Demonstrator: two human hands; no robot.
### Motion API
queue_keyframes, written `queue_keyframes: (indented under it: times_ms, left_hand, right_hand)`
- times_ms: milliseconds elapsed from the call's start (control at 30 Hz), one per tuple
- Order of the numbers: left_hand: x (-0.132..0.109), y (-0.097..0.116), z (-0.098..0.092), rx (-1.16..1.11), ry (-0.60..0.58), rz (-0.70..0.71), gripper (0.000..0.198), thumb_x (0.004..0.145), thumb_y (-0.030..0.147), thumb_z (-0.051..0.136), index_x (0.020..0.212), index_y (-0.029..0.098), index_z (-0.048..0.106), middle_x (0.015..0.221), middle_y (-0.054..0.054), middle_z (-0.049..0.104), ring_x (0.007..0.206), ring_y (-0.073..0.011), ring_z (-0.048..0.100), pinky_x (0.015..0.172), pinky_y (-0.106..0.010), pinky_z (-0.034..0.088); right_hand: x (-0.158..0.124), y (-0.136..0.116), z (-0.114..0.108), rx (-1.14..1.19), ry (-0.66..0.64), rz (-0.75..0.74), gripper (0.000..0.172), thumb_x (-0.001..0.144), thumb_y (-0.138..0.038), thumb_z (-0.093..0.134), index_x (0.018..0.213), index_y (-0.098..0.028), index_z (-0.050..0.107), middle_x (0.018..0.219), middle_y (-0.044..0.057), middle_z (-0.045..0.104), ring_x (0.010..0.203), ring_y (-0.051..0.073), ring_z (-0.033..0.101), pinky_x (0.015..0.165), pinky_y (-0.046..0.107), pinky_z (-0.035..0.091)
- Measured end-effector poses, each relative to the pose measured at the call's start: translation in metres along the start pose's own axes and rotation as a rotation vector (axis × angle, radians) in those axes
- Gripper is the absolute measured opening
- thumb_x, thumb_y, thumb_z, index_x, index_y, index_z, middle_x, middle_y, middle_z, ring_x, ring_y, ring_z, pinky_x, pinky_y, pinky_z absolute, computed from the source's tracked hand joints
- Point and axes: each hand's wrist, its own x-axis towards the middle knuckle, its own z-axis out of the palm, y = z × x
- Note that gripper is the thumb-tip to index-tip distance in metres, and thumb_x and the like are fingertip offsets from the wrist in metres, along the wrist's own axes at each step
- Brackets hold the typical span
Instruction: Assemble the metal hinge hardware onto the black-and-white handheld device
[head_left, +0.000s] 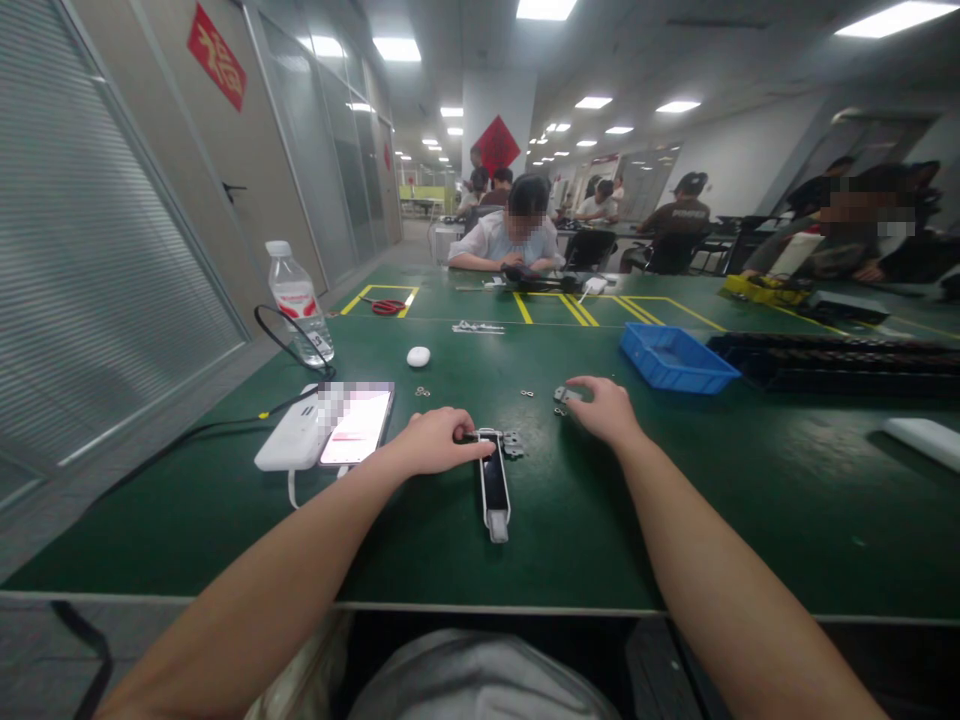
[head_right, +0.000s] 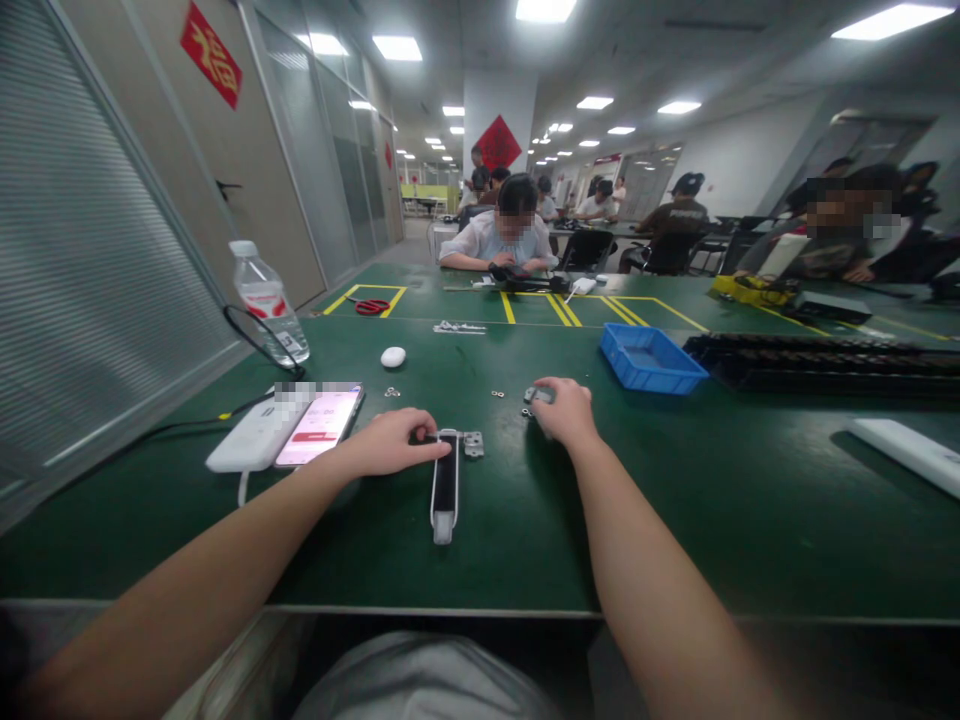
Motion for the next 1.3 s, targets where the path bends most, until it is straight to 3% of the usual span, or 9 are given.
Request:
queue_keyframes:
  times_ms: [133,300,433,533,667,767,1000,1167,1300]
  left_hand:
    - [0.000,0.001,0.000,0.003,0.002,-0.008,0.049,0.075,0.063,0.047,0.093,0.020,0.063,0.087,-0.005,0.064,0.081,-0.0213,0.057,0.065,-0.027,0.039]
    - [0.001,-0.001,0.001,0.001,0.015,-0.002,0.049,0.077,0.063,0.045,0.092,0.020,0.063,0.085,-0.004,0.064,0.080,-0.0207,0.057,0.064,-0.027,0.038]
    - [0.002,-0.002,0.002,-0.017,0.025,-0.003,0.049,0.078,0.063,0.044,0.092,0.019,0.063,0.085,-0.004,0.064,0.080,-0.0204,0.057,0.063,-0.026,0.038]
    - [0.002,-0.002,0.002,-0.033,0.038,-0.009,0.049,0.078,0.062,0.045,0.094,0.019,0.063,0.086,-0.005,0.064,0.082,-0.0208,0.057,0.063,-0.027,0.039]
    - [0.004,-0.004,0.003,-0.052,0.088,-0.012,0.048,0.078,0.061,0.046,0.095,0.019,0.063,0.091,-0.006,0.064,0.084,-0.0211,0.057,0.065,-0.027,0.041]
    - [0.006,-0.006,0.004,-0.079,0.170,0.008,0.045,0.079,0.057,0.047,0.097,0.019,0.062,0.096,-0.006,0.063,0.082,-0.0195,0.056,0.067,-0.028,0.042]
    - [0.006,-0.006,0.004,-0.250,0.337,0.133,0.031,0.080,0.041,0.054,0.099,0.017,0.058,0.099,-0.005,0.062,0.077,-0.0151,0.057,0.076,-0.031,0.045]
    - [0.004,-0.003,0.005,-0.352,0.346,0.255,0.036,0.079,0.035,0.057,0.111,0.017,0.052,0.105,-0.006,0.061,0.081,-0.0143,0.059,0.082,-0.032,0.046]
    - [0.001,0.001,0.004,-0.387,0.319,0.272,0.037,0.078,0.038,0.059,0.108,0.016,0.054,0.102,-0.006,0.063,0.082,-0.0159,0.060,0.077,-0.031,0.048]
  right_hand:
    - [0.000,0.011,0.005,-0.027,-0.099,0.072,0.033,0.070,-0.021,0.059,0.102,-0.023,0.069,0.098,0.008,0.067,0.088,0.023,0.060,0.079,0.035,0.045]
    - [-0.001,0.007,0.006,0.013,-0.124,0.075,0.030,0.067,-0.016,0.060,0.097,-0.019,0.068,0.092,0.007,0.067,0.077,0.018,0.059,0.070,0.029,0.045]
    - [-0.002,0.001,0.003,0.099,-0.075,0.106,0.034,0.064,-0.010,0.060,0.097,-0.017,0.064,0.084,0.005,0.065,0.067,0.014,0.057,0.066,0.027,0.045]
    - [-0.003,-0.005,0.002,0.207,-0.002,0.086,0.026,0.065,-0.011,0.058,0.091,-0.017,0.063,0.077,0.003,0.062,0.066,0.014,0.056,0.066,0.027,0.046]
    - [-0.004,-0.016,-0.001,0.478,0.113,0.017,0.023,0.067,-0.016,0.058,0.090,-0.016,0.060,0.076,0.003,0.060,0.067,0.014,0.056,0.069,0.029,0.049]
    - [-0.007,-0.029,-0.004,0.679,0.124,-0.066,0.024,0.067,-0.020,0.060,0.090,-0.016,0.058,0.080,0.004,0.060,0.071,0.015,0.058,0.071,0.031,0.050]
    - [-0.023,-0.060,-0.004,0.919,-0.003,-0.188,0.027,0.068,-0.027,0.065,0.091,-0.019,0.055,0.083,0.004,0.059,0.079,0.016,0.058,0.078,0.033,0.050]
    - [-0.032,-0.071,0.000,1.000,-0.151,-0.218,0.031,0.067,-0.031,0.069,0.091,-0.019,0.055,0.084,0.004,0.058,0.080,0.016,0.058,0.078,0.032,0.050]
    - [-0.037,-0.076,0.006,1.031,-0.183,-0.245,0.028,0.066,-0.030,0.070,0.088,-0.018,0.056,0.082,0.003,0.059,0.079,0.015,0.058,0.073,0.030,0.051]
